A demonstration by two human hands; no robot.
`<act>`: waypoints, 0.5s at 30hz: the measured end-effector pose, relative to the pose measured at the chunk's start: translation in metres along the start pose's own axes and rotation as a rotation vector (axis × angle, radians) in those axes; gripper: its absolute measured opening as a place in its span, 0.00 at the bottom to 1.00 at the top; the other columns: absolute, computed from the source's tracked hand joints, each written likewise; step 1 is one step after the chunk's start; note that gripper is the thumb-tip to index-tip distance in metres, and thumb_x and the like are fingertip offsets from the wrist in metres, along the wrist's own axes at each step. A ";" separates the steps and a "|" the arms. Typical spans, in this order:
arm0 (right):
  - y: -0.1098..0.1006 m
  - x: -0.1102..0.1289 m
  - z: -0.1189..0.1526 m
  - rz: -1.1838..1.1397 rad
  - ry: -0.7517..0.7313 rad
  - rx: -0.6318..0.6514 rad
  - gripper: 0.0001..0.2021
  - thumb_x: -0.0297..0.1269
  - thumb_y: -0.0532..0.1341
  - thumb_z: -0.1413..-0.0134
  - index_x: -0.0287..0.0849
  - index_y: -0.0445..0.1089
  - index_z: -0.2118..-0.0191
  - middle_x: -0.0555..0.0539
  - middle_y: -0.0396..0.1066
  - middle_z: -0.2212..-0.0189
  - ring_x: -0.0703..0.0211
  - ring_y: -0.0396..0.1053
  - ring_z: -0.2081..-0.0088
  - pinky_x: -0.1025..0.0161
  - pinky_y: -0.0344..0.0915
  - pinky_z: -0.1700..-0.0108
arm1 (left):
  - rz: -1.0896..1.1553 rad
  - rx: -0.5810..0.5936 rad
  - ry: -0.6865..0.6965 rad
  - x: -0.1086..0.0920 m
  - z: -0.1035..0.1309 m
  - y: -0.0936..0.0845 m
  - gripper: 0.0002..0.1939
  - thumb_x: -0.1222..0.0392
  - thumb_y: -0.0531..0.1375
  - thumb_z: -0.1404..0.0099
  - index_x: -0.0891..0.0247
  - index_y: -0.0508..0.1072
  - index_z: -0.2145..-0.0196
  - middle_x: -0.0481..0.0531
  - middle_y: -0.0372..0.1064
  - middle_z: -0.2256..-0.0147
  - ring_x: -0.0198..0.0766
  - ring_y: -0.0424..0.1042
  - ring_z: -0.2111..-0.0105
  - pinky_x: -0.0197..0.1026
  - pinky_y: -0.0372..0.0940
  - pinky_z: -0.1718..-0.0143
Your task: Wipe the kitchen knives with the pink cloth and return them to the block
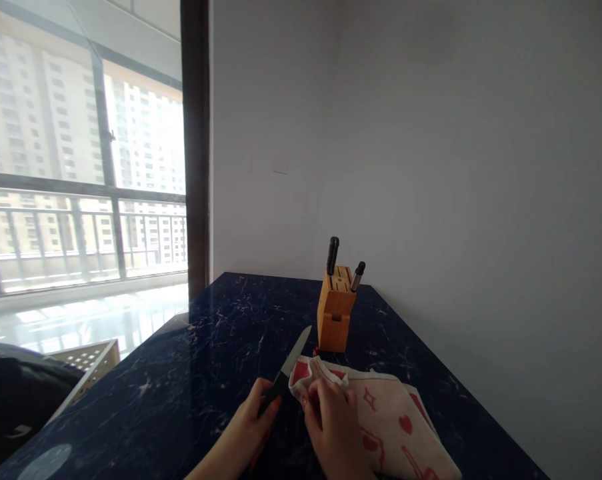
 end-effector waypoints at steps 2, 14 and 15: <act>0.001 -0.001 -0.001 -0.006 0.006 0.003 0.05 0.28 0.52 0.50 0.45 0.61 0.68 0.50 0.69 0.70 0.56 0.68 0.67 0.59 0.57 0.65 | 0.010 -0.003 0.001 -0.002 0.000 0.000 0.17 0.43 0.51 0.40 0.61 0.58 0.65 0.39 0.61 0.81 0.23 0.52 0.88 0.27 0.43 0.90; -0.005 0.006 0.001 -0.106 0.082 0.026 0.06 0.28 0.53 0.51 0.46 0.62 0.68 0.51 0.69 0.70 0.57 0.67 0.66 0.58 0.56 0.63 | 0.118 -0.078 -0.083 -0.007 0.003 -0.003 0.25 0.36 0.53 0.49 0.60 0.57 0.66 0.33 0.54 0.88 0.23 0.47 0.93 0.27 0.38 0.93; -0.005 0.005 0.000 -0.118 0.097 0.017 0.05 0.28 0.53 0.51 0.45 0.61 0.69 0.51 0.69 0.70 0.57 0.67 0.66 0.58 0.55 0.63 | 0.132 -0.104 -0.078 -0.008 0.003 -0.004 0.25 0.36 0.53 0.49 0.60 0.57 0.66 0.33 0.54 0.89 0.23 0.47 0.94 0.27 0.38 0.93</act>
Point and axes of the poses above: each hand's wrist, its own z-axis away from the middle knuckle, its own y-axis out of the palm, x = y × z, the point moved 8 cm from there along -z, towards the middle knuckle
